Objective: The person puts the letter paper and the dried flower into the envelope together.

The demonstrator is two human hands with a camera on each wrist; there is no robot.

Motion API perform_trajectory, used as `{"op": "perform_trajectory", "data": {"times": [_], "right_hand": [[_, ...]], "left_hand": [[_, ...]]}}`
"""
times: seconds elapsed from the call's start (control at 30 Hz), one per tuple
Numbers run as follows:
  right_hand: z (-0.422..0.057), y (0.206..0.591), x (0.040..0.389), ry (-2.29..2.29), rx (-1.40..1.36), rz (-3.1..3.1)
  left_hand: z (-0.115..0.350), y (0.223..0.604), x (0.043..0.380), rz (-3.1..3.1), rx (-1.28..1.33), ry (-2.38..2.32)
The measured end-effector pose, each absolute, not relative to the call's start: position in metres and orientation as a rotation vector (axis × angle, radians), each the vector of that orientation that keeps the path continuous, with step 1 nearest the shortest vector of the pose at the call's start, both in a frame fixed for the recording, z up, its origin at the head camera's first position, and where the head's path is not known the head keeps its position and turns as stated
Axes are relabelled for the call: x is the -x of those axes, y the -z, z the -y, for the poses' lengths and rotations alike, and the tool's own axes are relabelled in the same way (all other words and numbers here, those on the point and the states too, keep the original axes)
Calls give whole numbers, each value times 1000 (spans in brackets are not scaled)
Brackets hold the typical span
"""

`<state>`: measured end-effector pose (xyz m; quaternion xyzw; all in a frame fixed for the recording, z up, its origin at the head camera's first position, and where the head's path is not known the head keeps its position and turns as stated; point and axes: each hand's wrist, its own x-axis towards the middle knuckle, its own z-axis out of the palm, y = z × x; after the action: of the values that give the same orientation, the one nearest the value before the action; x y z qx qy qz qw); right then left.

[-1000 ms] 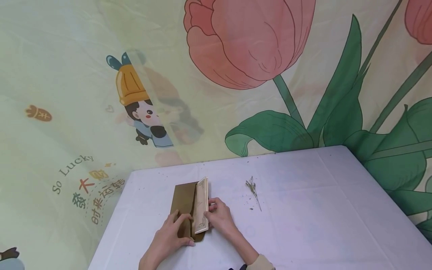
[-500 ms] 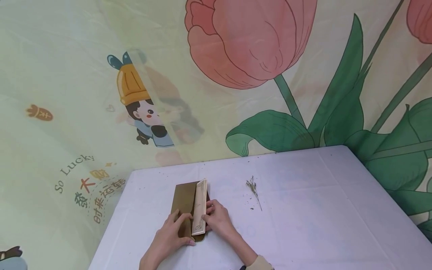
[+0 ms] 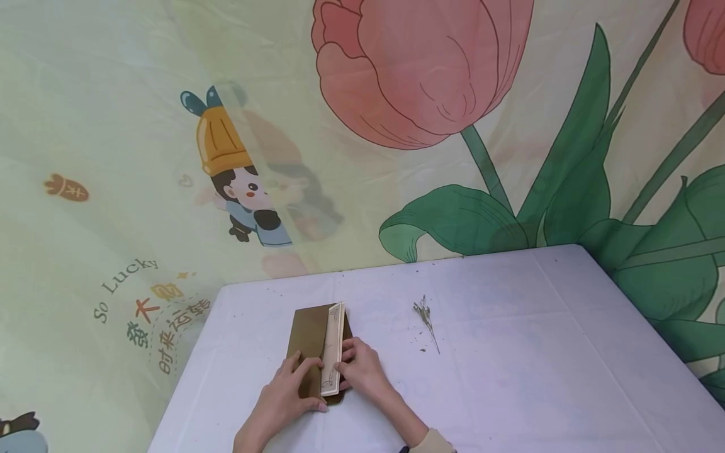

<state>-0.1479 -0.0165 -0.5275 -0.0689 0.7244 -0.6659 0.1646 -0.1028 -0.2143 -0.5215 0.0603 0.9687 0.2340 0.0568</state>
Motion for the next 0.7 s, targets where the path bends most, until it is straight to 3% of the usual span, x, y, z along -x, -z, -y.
{"op": "perform_trajectory", "data": {"times": [0.7], "right_hand": [[23,535,148,1903,242,-2055]], "left_hand": [[213,522,103,-2936,-139,-698]]}}
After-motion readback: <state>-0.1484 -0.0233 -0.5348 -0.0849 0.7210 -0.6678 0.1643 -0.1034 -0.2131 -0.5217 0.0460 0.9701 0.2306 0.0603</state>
